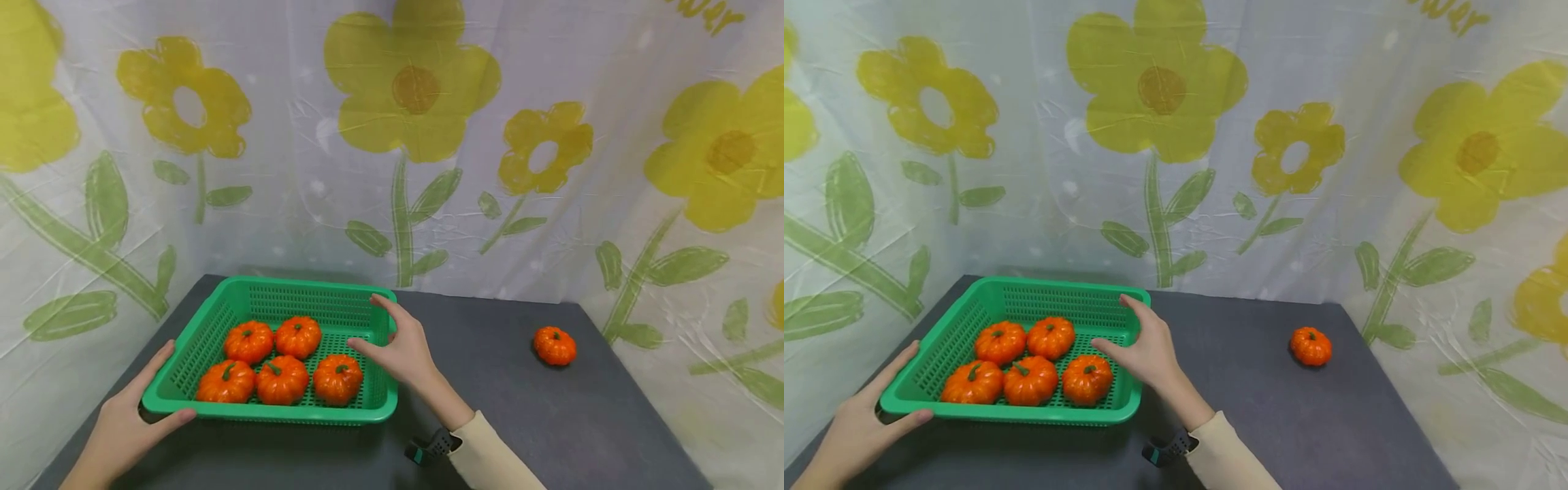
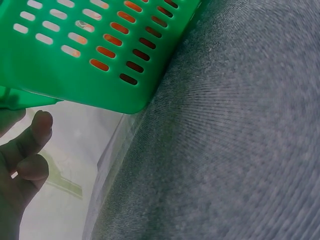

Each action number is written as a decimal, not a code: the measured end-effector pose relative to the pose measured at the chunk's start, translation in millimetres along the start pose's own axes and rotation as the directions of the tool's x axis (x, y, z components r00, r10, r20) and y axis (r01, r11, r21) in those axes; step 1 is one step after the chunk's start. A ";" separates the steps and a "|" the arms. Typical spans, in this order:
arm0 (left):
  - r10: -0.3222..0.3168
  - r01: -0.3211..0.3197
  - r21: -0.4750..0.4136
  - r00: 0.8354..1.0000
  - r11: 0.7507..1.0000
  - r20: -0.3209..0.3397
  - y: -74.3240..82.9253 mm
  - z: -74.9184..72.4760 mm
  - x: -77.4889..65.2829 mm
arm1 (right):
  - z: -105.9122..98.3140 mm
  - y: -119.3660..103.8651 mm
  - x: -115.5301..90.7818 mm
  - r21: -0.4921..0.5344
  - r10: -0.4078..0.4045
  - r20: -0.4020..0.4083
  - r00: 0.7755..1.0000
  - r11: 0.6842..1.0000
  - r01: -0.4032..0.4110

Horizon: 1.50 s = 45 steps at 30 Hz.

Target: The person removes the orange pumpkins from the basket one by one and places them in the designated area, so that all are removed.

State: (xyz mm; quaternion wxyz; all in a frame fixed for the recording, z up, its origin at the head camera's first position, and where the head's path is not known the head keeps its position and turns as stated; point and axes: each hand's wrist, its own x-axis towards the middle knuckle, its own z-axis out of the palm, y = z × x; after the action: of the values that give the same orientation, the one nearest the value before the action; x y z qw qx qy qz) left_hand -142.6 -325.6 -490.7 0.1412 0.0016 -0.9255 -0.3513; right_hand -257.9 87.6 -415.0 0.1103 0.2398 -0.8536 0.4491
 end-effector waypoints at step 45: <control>-0.006 0.006 -0.006 1.000 1.000 0.021 0.4 -0.7 0.2 | 78.1 -40.4 81.8 -0.210 0.152 0.259 0.954 0.973 -0.098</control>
State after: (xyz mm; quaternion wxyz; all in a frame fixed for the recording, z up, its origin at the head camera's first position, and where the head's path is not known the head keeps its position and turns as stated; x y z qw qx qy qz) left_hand -142.5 -325.9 -489.9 0.1306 0.0003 -0.9260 -0.3543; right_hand -305.7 -21.3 -397.9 -0.0145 0.2326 -0.9139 0.3322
